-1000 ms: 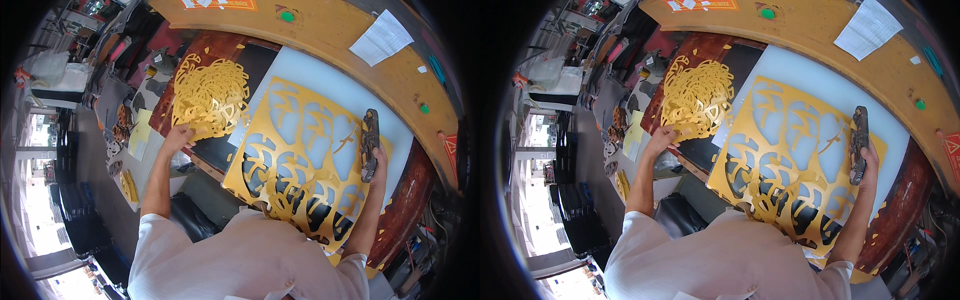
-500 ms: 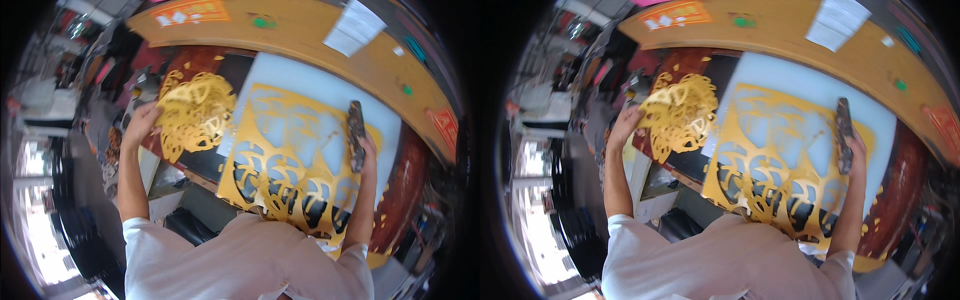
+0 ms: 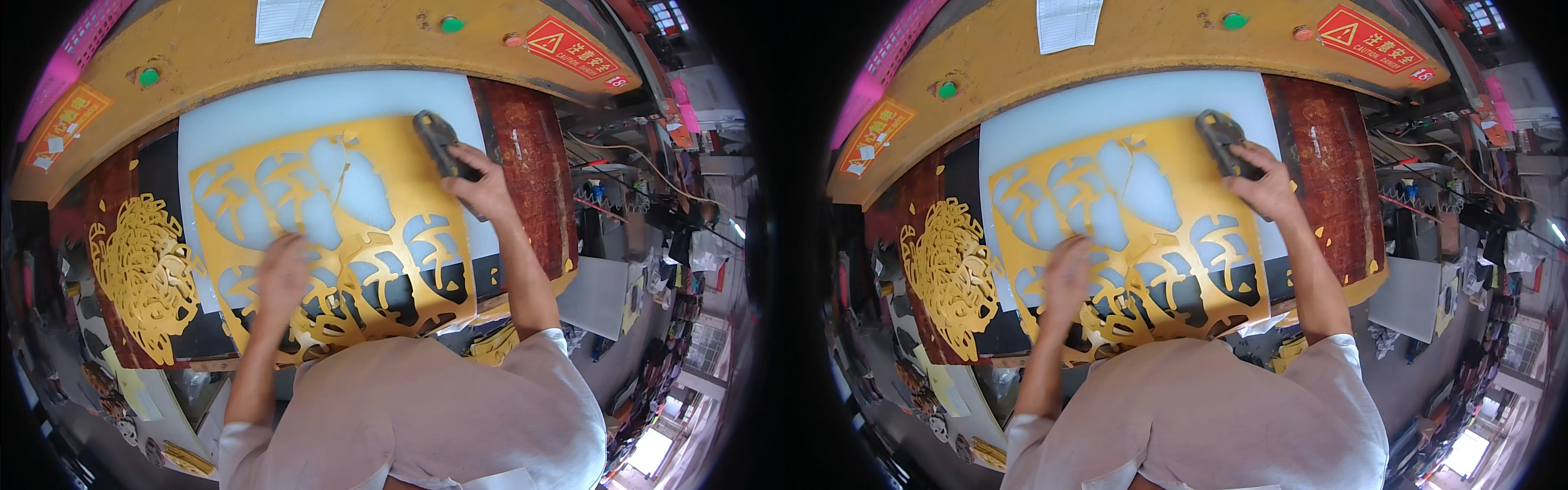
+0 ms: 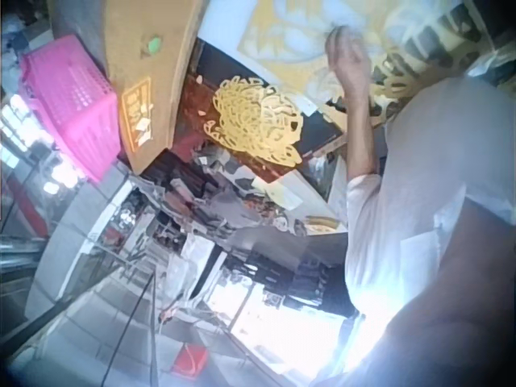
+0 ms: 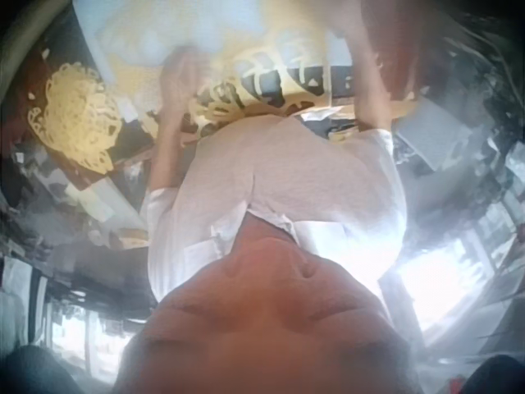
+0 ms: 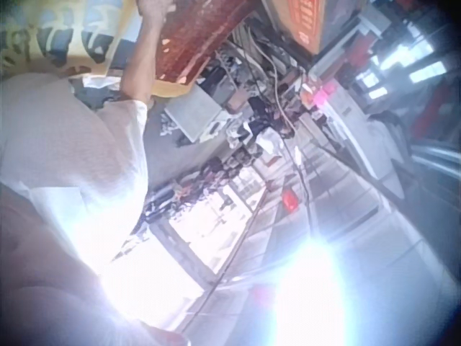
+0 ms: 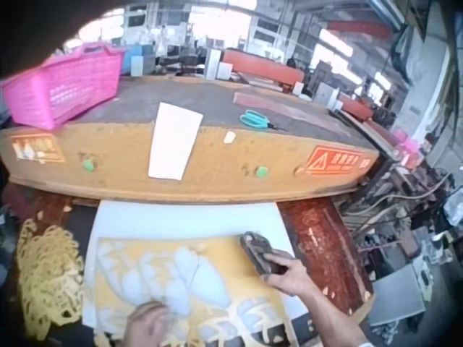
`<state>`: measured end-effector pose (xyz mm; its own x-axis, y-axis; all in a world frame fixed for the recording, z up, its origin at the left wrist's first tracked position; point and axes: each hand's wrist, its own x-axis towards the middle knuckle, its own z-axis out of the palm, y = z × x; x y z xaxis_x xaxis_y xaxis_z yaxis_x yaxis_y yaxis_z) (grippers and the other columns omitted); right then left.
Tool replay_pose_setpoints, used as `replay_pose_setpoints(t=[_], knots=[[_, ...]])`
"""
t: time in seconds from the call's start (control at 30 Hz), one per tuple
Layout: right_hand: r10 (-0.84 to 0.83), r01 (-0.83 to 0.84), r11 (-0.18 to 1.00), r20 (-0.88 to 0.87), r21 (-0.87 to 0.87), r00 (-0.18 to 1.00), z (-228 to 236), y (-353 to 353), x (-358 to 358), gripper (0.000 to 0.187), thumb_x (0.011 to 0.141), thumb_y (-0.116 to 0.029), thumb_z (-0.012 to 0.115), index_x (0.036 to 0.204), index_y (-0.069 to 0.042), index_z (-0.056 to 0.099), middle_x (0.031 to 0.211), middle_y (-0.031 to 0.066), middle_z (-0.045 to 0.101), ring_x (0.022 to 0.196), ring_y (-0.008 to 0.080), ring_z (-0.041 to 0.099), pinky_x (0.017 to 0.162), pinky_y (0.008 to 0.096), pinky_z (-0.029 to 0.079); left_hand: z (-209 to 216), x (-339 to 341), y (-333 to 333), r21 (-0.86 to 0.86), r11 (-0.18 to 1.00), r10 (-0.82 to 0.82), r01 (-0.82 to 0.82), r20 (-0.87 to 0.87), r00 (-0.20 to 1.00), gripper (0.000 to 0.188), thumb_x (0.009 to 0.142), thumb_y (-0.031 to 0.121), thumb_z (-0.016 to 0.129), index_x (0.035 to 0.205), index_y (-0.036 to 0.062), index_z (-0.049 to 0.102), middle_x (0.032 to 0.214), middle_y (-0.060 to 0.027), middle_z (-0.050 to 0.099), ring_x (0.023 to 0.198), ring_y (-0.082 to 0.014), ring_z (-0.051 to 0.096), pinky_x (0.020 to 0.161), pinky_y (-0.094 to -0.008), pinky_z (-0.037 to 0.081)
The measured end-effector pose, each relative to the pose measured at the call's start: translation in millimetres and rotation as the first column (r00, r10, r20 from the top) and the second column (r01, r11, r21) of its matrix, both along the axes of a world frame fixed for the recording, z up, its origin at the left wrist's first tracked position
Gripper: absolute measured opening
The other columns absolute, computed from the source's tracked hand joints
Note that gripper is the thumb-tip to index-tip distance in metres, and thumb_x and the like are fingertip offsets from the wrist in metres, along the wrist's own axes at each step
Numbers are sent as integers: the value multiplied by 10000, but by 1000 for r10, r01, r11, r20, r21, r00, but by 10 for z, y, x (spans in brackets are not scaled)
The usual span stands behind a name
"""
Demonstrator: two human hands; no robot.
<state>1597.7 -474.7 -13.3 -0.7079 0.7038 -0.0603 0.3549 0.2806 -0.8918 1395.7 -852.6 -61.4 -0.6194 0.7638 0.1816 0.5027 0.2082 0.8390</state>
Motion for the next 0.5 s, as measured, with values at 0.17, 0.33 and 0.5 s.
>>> replay_pose_setpoints(t=[0.17, 0.33, 0.5], knots=[[137, -192, 816, 141, 545, 981, -396, -165, -128, 609, 683, -228, 859, 1283, -137, 815, 1541, 299, 551, 1320, 454, 605, 1135, 492, 507, -175, 608, 1081, 90, 938, -314, 336, -195, 929, 229, 918, -1, 711, 1145, 3, 740, 1272, -171, 709, 1225, -388, 682, 1037, -462, 573], [231, -276, 717, 155, 640, 961, -591, -213, -351, 614, 646, -250, 853, 1255, -175, 827, 1482, 221, 575, 1319, 468, 550, 1163, 521, 464, -390, 661, 1121, 52, 933, -323, 356, -315, 893, 204, 830, 4, 707, 1033, 2, 724, 1244, -136, 698, 1250, -370, 658, 1079, -473, 550], [247, -282, 840, 135, 464, 960, -527, -131, -345, 596, 812, -299, 886, 1363, -112, 759, 1528, 220, 577, 1353, 413, 583, 1167, 490, 464, -496, 688, 1121, 53, 938, -307, 343, -334, 891, 203, 815, -12, 697, 1015, 8, 725, 1201, -130, 708, 1256, -357, 655, 1085, -477, 549]])
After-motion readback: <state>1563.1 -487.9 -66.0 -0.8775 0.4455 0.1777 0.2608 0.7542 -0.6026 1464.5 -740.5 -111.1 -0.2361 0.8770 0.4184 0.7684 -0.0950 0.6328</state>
